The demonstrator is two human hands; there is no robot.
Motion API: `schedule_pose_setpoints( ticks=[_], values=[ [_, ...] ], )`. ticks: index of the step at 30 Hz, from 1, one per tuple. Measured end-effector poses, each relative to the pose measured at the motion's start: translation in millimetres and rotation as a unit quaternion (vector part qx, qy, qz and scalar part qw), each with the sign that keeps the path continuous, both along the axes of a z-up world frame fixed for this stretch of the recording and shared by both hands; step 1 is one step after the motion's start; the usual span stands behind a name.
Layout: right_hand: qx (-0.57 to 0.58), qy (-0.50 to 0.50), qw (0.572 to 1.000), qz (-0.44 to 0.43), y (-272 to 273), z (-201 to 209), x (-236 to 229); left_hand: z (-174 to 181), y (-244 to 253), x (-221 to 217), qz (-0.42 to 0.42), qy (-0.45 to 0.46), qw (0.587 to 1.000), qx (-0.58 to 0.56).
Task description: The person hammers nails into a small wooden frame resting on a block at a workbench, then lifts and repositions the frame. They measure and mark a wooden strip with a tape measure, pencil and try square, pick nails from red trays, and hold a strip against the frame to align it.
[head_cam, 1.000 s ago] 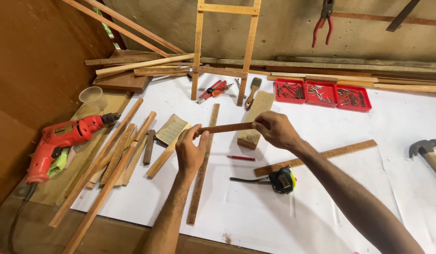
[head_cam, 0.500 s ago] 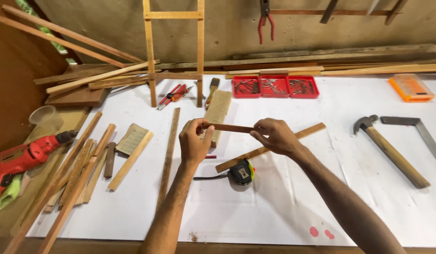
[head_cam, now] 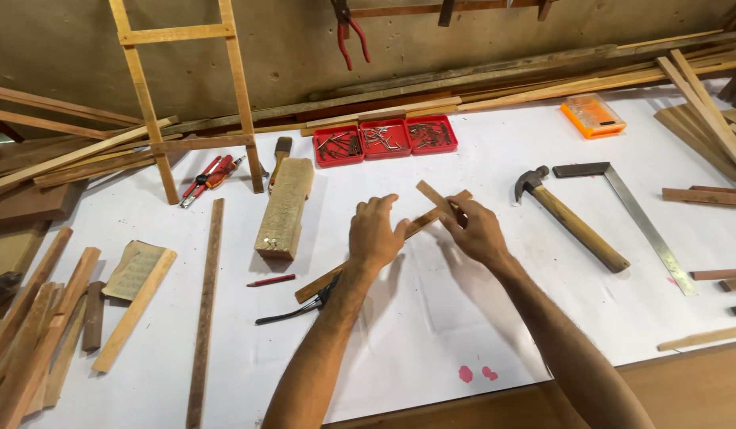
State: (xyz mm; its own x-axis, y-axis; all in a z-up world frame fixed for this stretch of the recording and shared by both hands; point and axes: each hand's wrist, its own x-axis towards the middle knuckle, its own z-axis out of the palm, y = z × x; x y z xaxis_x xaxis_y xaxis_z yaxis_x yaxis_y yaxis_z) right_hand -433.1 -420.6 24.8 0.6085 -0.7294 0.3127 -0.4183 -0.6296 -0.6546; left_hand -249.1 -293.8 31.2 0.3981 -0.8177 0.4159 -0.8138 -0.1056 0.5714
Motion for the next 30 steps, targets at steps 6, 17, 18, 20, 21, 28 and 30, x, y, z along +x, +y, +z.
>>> schedule_pose_setpoints(
  ticks=[6, 17, 18, 20, 21, 28, 30],
  values=[
    [-0.011, 0.039, 0.997, -0.061, -29, -37, -29, -32, -41, -39, 0.009, -0.053, 0.985, 0.165],
    [-0.109, 0.017, 0.994, -0.028, -12, -39, -28, -54, -56, -44, 0.067, -0.121, 0.989, 0.059],
    [-0.125, 0.0, 0.992, -0.021, -10, -37, -27, -52, -57, -40, 0.069, -0.127, 0.988, 0.051],
    [-0.134, -0.009, 0.991, -0.014, -5, -32, -26, -55, -58, -36, 0.068, -0.134, 0.988, 0.035],
    [-0.145, -0.017, 0.989, -0.009, -2, -30, -26, -57, -59, -34, 0.065, -0.14, 0.988, 0.018],
    [-0.155, -0.055, 0.986, 0.007, -6, -34, -23, -19, -44, -26, 0.055, -0.06, 0.996, -0.031],
    [-0.168, -0.086, 0.982, 0.008, -4, -28, -23, 6, -36, -24, 0.022, 0.003, 1.0, -0.002]
  ],
)
